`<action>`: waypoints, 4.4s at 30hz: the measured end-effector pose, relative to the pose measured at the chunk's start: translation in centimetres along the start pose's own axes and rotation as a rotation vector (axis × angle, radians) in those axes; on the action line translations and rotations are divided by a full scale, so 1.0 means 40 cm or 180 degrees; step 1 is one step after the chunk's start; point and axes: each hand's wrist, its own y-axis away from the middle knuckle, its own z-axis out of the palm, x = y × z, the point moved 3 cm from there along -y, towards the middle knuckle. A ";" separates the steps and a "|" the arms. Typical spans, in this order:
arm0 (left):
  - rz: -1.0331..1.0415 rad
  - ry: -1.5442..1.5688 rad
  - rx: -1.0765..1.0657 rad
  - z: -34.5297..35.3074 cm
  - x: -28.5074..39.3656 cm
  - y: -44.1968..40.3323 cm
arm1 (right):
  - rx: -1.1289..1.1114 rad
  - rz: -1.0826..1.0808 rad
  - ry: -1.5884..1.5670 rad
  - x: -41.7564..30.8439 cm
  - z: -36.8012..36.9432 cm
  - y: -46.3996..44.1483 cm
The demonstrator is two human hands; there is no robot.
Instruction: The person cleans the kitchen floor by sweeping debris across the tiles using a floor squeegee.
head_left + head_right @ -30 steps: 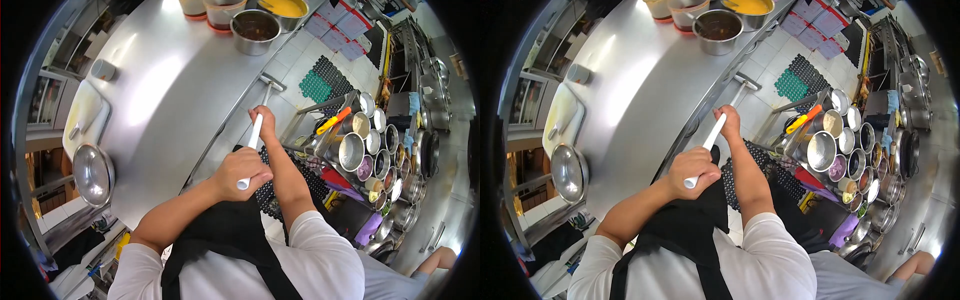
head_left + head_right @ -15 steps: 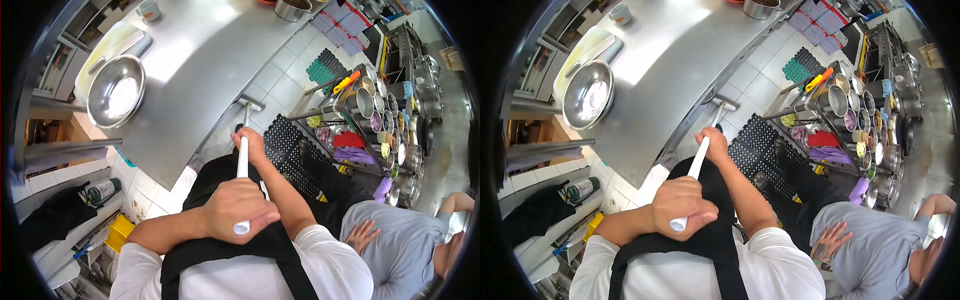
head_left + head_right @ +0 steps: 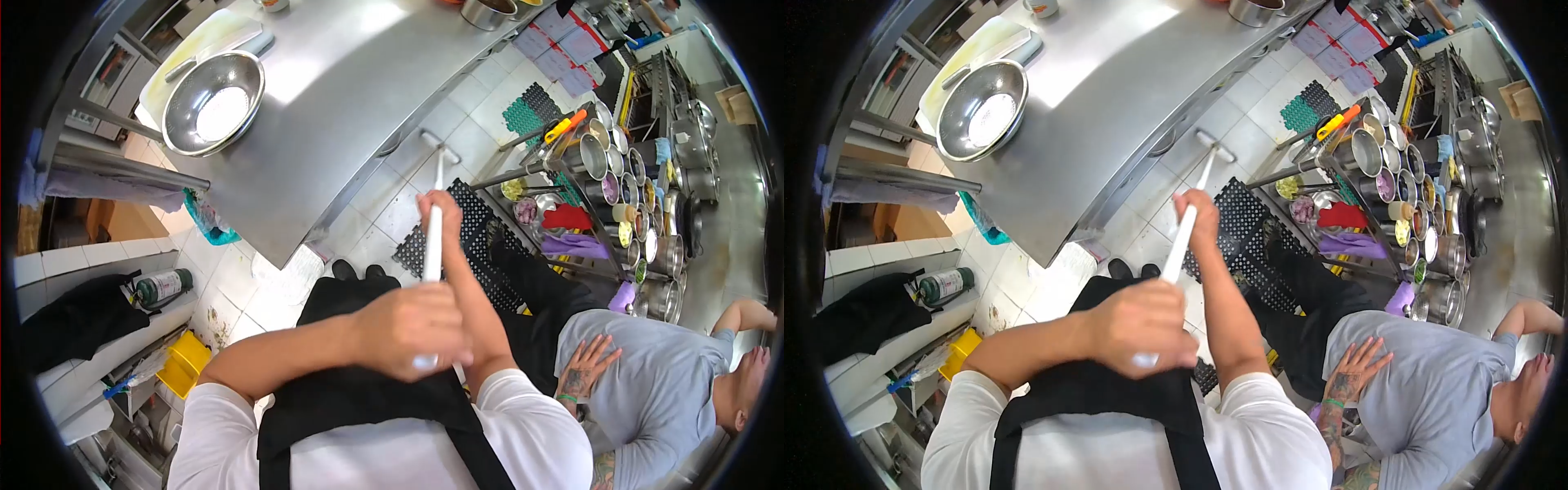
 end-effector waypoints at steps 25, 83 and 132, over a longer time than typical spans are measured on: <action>-0.0196 0.0090 0.0208 0.146 0.049 0.027 | -0.0353 0.0253 -0.0101 -0.014 -0.055 0.156; -0.1312 -0.0933 0.1502 0.176 0.663 0.616 | -0.1873 -0.0122 -0.0239 -0.438 0.128 0.856; -0.0861 -0.0141 0.2019 0.304 0.988 0.684 | -0.4325 -0.0954 -0.0686 -0.667 0.013 1.047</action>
